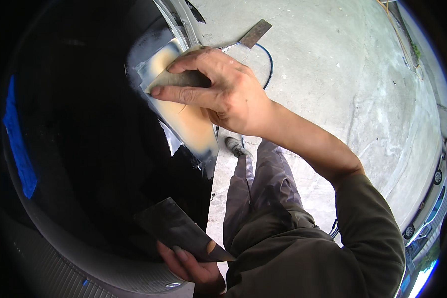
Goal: The person mixes body filler in a container and applies it to a damaged area on the front of a black car using a spreader. They then sand the applied filler with a sanding block and inspect the surface by hand.
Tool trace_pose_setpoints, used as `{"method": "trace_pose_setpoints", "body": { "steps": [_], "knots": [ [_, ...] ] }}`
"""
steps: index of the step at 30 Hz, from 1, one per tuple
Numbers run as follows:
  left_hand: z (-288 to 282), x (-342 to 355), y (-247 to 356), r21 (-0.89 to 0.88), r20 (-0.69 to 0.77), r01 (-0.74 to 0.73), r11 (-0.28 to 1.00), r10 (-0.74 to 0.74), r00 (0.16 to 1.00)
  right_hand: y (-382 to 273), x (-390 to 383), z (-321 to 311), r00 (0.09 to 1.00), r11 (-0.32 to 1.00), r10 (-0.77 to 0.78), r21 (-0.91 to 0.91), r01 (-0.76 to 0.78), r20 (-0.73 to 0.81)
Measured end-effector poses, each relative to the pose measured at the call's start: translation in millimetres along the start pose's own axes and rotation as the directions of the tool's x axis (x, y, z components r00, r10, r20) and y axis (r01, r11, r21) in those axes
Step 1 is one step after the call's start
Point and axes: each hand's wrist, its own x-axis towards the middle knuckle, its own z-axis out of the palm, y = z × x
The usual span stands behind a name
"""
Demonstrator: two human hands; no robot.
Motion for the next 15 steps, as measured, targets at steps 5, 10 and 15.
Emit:
{"method": "trace_pose_setpoints", "body": {
  "steps": [5,10,15],
  "knots": [
    [-1,-10,3,-0.129,0.105,0.274,0.953,-0.262,0.959,5,2,-9,1.0,1.0,-0.015,-0.01,0.015,0.017],
    [3,-14,4,-0.36,0.108,0.371,0.856,-0.357,0.928,27,20,5,0.995,0.991,-0.104,-0.086,0.104,-0.002],
    [7,-25,-3,-0.34,0.019,0.369,0.865,-0.387,0.922,24,20,11,1.0,0.999,-0.031,-0.045,0.031,0.004]
  ]
}}
